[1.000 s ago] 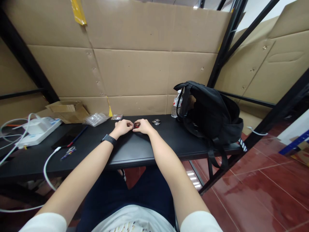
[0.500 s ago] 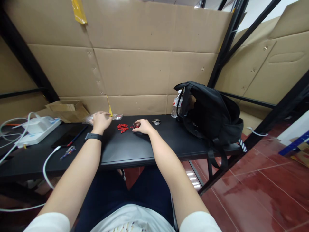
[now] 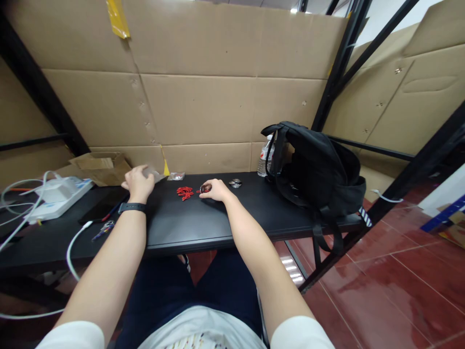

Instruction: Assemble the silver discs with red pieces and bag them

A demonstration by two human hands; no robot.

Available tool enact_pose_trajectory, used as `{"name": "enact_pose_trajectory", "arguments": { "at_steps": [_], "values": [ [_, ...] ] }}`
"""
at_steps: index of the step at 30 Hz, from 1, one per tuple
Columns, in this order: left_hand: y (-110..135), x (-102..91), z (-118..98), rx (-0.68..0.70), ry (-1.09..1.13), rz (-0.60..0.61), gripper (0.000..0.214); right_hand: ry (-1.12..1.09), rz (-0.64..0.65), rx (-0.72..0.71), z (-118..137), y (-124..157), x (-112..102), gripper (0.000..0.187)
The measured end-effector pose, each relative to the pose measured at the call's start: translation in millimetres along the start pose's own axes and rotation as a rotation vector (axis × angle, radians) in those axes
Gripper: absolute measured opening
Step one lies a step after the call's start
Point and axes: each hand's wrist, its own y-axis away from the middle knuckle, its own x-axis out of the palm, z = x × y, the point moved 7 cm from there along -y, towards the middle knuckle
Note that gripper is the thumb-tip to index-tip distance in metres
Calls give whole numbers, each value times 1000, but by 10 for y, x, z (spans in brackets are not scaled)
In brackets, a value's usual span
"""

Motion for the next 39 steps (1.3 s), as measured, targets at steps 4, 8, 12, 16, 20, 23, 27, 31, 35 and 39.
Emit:
{"name": "enact_pose_trajectory", "arguments": {
  "at_steps": [4,8,12,16,20,23,27,31,35,39],
  "values": [
    [155,-180,-470,260,100,-179,39,-10,-26,22,-21,-7,-47,39],
    [306,45,-810,400,72,-27,40,-18,-103,73,-54,6,-164,39],
    [522,388,-1078,620,87,244,45,-17,-180,119,-117,7,-299,40],
    [918,711,-1331,882,156,592,53,9,-415,245,-273,72,-602,42],
    [1195,887,-1465,1000,168,735,58,16,-559,291,-354,171,-837,34],
    [1240,939,-1490,1051,93,699,40,4,-549,262,-340,180,-867,29],
    [1223,966,-1458,1032,10,689,33,35,-510,223,-283,143,-827,28],
    [1209,938,-1434,973,-34,672,34,129,-458,177,-209,118,-813,26],
    [1219,945,-1410,931,-47,714,36,217,-299,134,-171,116,-765,29],
    [1230,993,-1384,909,-68,751,40,251,-155,192,-262,153,-726,45]
  ]
}}
